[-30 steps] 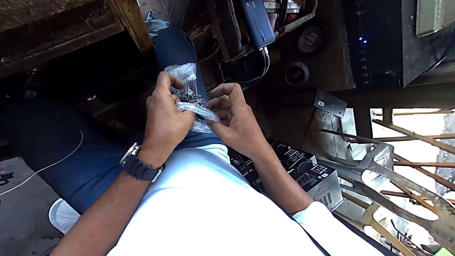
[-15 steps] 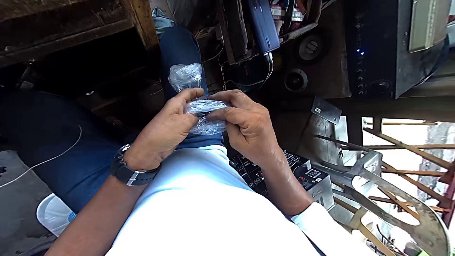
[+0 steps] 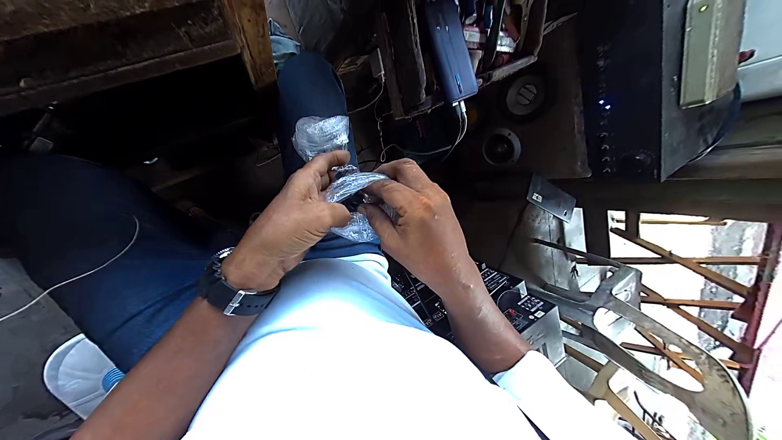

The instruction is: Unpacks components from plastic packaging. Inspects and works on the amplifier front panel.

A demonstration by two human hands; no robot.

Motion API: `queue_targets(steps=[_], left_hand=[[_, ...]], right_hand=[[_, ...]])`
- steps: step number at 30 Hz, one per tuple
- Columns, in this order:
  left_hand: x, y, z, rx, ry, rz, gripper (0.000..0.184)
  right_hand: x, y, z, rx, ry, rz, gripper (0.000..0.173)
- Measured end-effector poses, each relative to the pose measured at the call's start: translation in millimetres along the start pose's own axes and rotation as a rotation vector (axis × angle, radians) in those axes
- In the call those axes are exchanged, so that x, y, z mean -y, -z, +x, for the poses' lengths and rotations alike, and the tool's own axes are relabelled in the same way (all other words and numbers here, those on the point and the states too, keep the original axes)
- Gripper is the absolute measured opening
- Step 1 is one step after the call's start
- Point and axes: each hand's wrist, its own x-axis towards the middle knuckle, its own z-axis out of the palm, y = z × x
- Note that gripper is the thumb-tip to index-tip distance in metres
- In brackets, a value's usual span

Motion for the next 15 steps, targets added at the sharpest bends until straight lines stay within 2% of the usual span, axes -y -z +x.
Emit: queue_targets(steps=[6, 15], left_hand=[[3, 2, 2, -0.010, 0.022, -0.084, 0.061], [4, 0, 7, -0.135, -0.037, -0.066, 0.051]], right_hand=[[0, 1, 5, 0.051, 0.036, 0.060, 0.021], [-3, -8, 4, -0.127, -0.014, -0.035, 0.018]])
